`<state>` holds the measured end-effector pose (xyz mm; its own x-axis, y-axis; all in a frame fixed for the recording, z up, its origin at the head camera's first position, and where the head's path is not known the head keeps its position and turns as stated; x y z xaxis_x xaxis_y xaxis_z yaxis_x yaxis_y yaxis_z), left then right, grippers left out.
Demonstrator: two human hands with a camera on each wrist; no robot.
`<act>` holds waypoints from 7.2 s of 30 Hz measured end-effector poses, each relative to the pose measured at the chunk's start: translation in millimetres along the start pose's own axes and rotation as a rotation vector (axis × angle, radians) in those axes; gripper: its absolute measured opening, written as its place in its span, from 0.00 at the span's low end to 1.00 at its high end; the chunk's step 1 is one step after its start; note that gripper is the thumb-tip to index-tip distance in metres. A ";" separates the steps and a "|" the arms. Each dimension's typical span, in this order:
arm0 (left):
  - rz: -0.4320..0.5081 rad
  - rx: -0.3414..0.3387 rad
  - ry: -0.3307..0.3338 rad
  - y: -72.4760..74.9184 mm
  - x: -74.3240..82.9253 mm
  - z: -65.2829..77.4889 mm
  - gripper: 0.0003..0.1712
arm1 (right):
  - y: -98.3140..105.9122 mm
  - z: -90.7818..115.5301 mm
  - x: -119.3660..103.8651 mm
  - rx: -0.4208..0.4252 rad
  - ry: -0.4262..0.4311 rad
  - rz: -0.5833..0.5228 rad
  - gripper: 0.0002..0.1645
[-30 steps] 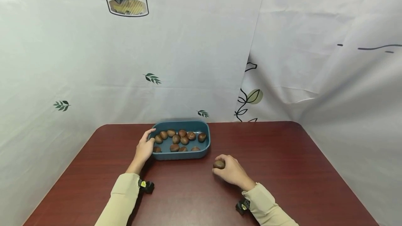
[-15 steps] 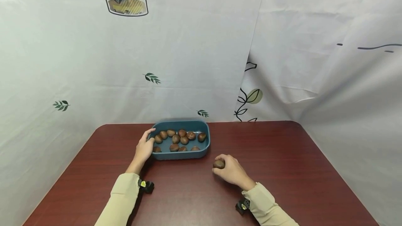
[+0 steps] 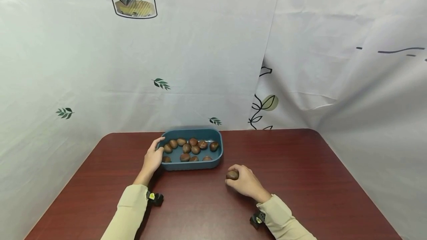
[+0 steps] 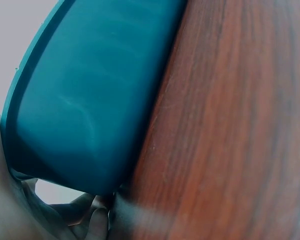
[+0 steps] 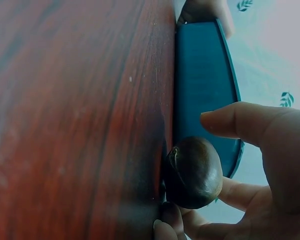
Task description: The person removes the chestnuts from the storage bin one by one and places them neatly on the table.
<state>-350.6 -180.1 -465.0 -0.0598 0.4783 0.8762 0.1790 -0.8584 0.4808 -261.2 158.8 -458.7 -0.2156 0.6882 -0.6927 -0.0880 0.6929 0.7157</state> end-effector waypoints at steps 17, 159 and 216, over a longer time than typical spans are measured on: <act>0.004 0.000 0.000 0.4 2.2 0.0 0.27 | 1.5 -1.5 -0.2 0.002 0.008 -0.002 0.20; 0.018 0.009 -0.018 -0.7 -0.1 0.2 0.26 | -2.0 -4.5 6.6 0.007 0.001 0.015 0.19; 0.021 0.015 -0.024 -0.4 -0.5 2.1 0.26 | -5.0 -1.9 7.9 0.019 0.026 0.048 0.20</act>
<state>-348.5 -179.6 -465.7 -0.0323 0.4650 0.8847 0.1948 -0.8653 0.4619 -264.3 160.4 -467.6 -0.2446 0.7152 -0.6547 -0.0582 0.6632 0.7462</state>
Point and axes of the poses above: each hand's wrist, its own z-axis away from the middle knuckle, its own y-axis out of the back of the hand, x = y × z, the point moved 4 cm from there along -z, towards the middle knuckle, and after that the axes turned 1 degree about y, right-handed, at the moved point
